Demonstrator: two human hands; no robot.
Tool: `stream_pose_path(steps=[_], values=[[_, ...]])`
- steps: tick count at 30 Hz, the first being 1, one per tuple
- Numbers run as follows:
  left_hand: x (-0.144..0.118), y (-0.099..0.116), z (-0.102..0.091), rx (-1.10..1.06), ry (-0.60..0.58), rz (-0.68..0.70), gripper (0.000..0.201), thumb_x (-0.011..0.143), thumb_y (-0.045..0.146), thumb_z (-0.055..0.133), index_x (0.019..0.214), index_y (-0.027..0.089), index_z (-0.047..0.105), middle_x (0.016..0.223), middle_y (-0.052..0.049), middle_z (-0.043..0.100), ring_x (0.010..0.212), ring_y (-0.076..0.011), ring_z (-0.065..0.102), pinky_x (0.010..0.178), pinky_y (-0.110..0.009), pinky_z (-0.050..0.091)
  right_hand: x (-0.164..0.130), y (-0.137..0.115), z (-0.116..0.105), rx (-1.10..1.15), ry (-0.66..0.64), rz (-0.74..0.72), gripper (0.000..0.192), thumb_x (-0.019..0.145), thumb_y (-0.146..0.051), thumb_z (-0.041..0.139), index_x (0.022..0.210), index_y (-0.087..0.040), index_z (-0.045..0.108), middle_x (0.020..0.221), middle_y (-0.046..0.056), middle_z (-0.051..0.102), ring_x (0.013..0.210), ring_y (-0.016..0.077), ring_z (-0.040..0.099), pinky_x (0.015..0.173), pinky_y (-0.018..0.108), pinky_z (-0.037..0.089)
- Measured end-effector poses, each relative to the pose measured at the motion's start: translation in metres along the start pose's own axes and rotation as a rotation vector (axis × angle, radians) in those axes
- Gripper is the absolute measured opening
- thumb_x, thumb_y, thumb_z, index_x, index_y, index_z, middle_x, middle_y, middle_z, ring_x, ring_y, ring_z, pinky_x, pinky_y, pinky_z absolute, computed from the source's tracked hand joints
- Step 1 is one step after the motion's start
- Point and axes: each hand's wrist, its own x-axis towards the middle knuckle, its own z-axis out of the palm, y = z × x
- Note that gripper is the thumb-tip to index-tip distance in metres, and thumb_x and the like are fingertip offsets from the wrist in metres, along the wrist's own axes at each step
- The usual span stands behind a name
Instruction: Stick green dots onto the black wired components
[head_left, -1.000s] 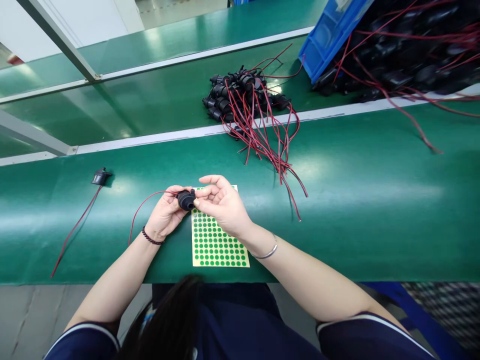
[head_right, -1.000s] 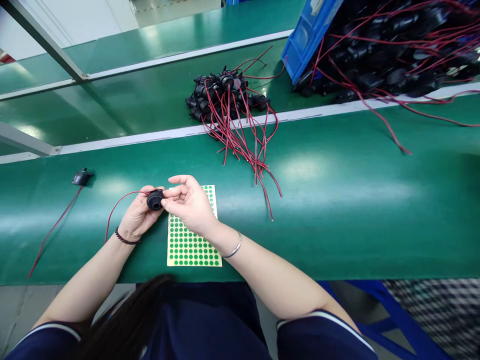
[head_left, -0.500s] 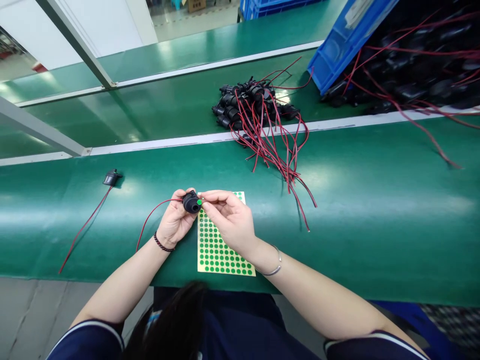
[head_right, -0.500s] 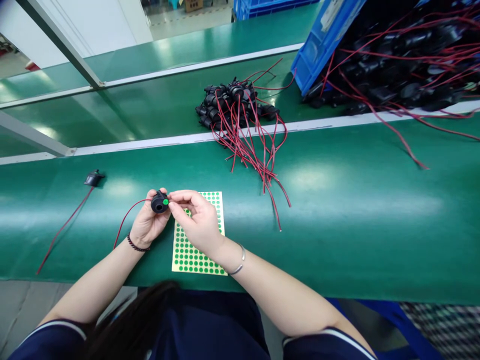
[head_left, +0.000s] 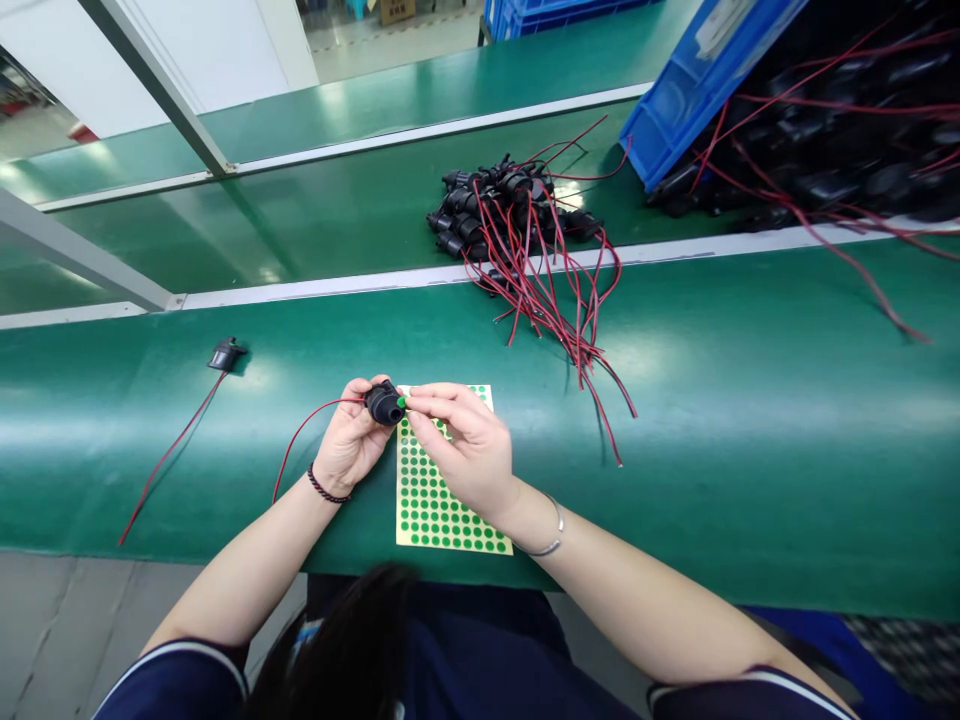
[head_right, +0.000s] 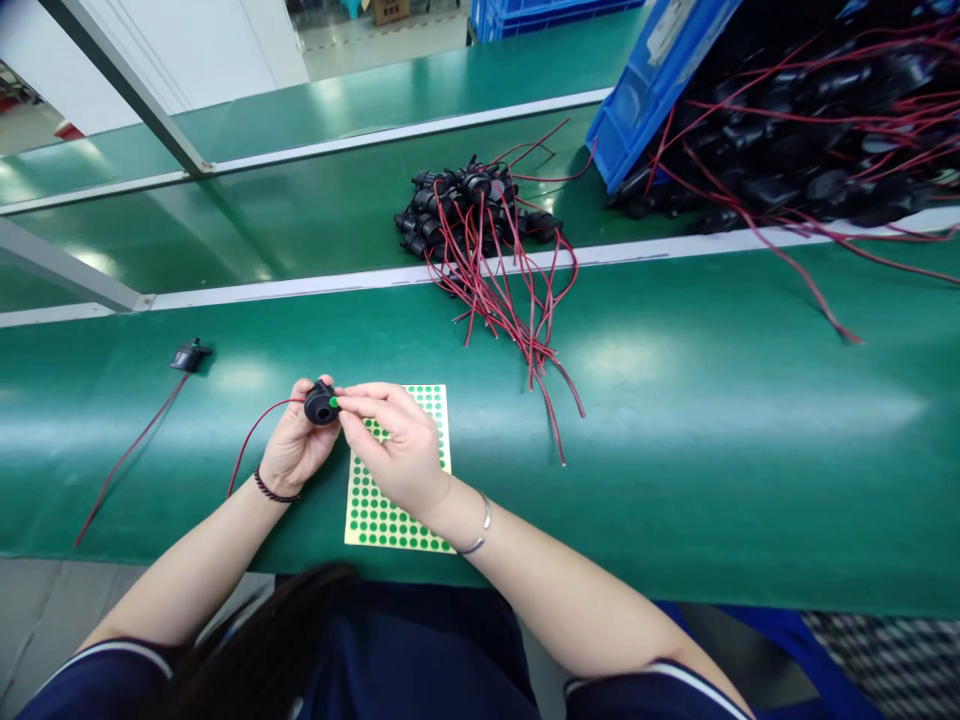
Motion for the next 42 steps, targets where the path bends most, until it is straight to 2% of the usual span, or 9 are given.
stream_pose_path(steps=[5,16,24,32,42], values=[[0.000,0.000,0.000,-0.024,-0.012,0.010,0.039,0.059,0.025,0.093,0.089,0.028,0.068,0.106,0.005,0.071,0.093,-0.0095,0.069,0.078,-0.016,0.057,0.000,0.000,0.000,-0.082,0.000,-0.103,0.022,0.090,-0.013,0.063,0.106,-0.024,0.075,0.101,0.007,0.074,0.094,0.0168,0.072,0.085,0.034,0.063],[-0.001,0.003,0.003,0.000,-0.032,0.031,0.040,0.058,0.024,0.093,0.088,0.026,0.066,0.105,0.004,0.070,0.092,-0.0099,0.069,0.076,-0.016,0.057,-0.001,0.001,0.000,-0.103,0.017,-0.138,0.020,0.089,-0.010,0.064,0.102,-0.020,0.075,0.096,0.008,0.074,0.091,0.0164,0.072,0.082,0.032,0.063],[-0.001,0.003,0.000,0.073,-0.037,0.064,0.041,0.059,0.025,0.093,0.087,0.025,0.063,0.104,0.003,0.069,0.091,-0.0099,0.069,0.074,-0.016,0.056,-0.002,-0.001,0.001,-0.054,0.029,-0.036,0.017,0.088,-0.011,0.064,0.096,-0.022,0.074,0.093,0.006,0.074,0.087,0.0167,0.072,0.080,0.035,0.062],[0.000,0.003,-0.003,0.120,-0.104,0.117,0.036,0.063,0.022,0.091,0.088,0.025,0.065,0.104,0.003,0.069,0.090,-0.0081,0.070,0.078,-0.016,0.056,-0.001,0.000,0.001,0.005,0.031,0.061,0.012,0.085,-0.011,0.066,0.087,-0.021,0.073,0.088,0.006,0.073,0.082,0.0174,0.071,0.078,0.036,0.061],[0.004,0.013,0.000,0.215,-0.174,0.249,0.033,0.063,0.020,0.091,0.084,0.023,0.066,0.097,0.001,0.070,0.090,-0.0128,0.070,0.081,-0.025,0.057,0.002,0.000,-0.001,-0.001,-0.012,0.087,0.012,0.084,-0.013,0.065,0.082,-0.021,0.073,0.086,0.005,0.075,0.083,0.0180,0.072,0.078,0.036,0.062]])
